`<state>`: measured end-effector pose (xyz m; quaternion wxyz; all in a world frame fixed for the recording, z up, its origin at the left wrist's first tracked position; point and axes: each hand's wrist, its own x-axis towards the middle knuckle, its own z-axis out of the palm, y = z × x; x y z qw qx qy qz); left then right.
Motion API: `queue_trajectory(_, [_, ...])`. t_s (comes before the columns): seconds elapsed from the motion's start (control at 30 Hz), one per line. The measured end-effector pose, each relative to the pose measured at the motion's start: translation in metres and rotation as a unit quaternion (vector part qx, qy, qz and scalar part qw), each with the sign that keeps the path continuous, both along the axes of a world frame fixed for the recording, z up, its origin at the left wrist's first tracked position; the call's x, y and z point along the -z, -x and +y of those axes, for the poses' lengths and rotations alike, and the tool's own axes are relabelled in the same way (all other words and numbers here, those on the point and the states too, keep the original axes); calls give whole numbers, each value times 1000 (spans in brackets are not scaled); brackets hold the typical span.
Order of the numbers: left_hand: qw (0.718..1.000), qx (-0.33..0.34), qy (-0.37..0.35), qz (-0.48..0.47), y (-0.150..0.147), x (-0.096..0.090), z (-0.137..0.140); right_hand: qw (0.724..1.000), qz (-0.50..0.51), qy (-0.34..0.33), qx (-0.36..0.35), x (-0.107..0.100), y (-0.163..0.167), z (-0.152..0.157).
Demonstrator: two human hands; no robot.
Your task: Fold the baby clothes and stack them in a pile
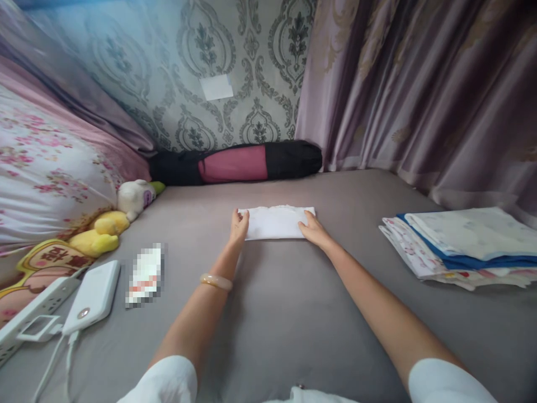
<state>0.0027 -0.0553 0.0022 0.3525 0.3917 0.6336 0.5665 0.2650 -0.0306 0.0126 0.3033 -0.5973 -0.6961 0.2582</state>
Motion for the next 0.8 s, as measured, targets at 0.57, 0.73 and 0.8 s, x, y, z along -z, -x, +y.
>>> queue_trajectory(0.57, [881,28,21,472,-39,5,-17,962,-255,-96,-32,-12,-27,46])
queue_trajectory(0.73, [875,23,43,481,-45,0,-19,974,-208,-87,20,-8,-27,50])
queue_trajectory(0.8, [875,23,48,481,-46,-2,-20,979,-185,-77,44,-6,-26,50])
